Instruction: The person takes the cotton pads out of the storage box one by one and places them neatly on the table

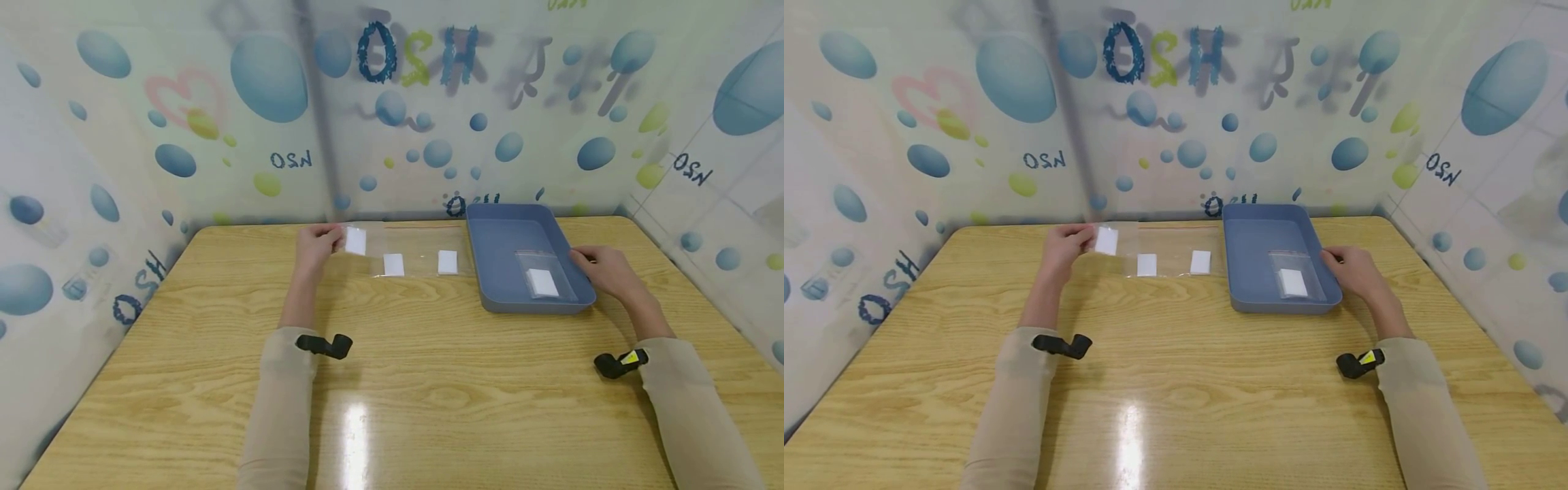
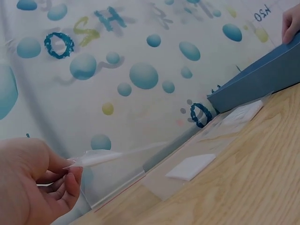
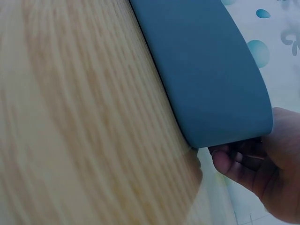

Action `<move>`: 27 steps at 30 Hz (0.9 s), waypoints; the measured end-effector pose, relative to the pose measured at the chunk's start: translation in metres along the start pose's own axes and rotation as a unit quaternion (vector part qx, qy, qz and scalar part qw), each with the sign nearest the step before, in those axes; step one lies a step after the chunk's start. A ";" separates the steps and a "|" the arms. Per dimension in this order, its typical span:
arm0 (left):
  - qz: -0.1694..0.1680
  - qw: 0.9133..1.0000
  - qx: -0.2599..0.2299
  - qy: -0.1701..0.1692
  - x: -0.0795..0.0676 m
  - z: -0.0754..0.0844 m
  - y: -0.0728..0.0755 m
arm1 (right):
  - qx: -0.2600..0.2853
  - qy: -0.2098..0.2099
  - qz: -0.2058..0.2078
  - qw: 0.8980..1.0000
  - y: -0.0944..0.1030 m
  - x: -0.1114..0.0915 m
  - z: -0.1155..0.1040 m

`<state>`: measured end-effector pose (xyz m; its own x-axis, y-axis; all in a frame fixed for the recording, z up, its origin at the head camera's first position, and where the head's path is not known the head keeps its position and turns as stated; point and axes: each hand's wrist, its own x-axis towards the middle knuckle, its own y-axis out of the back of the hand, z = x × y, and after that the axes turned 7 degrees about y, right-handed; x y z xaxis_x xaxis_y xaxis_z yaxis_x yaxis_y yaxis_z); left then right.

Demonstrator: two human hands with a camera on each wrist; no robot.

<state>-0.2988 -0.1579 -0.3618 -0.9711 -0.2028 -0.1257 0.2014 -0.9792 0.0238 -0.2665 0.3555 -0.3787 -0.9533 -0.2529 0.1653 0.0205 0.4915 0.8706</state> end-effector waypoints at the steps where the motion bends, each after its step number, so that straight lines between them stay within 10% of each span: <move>1: 0.000 1.000 0.001 0.004 0.000 0.000 0.002 | 0.000 0.000 -0.001 1.000 0.000 0.000 0.000; 27: 0.008 0.995 0.072 0.074 0.002 -0.003 0.031 | 0.005 -0.003 -0.003 1.000 0.000 0.000 0.002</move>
<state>-0.2945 -0.1888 -0.3639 -0.9367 -0.2253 -0.2682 0.1851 -0.9684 0.1671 -0.2674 0.3566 -0.3799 -0.9553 -0.2511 0.1563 0.0112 0.4975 0.8674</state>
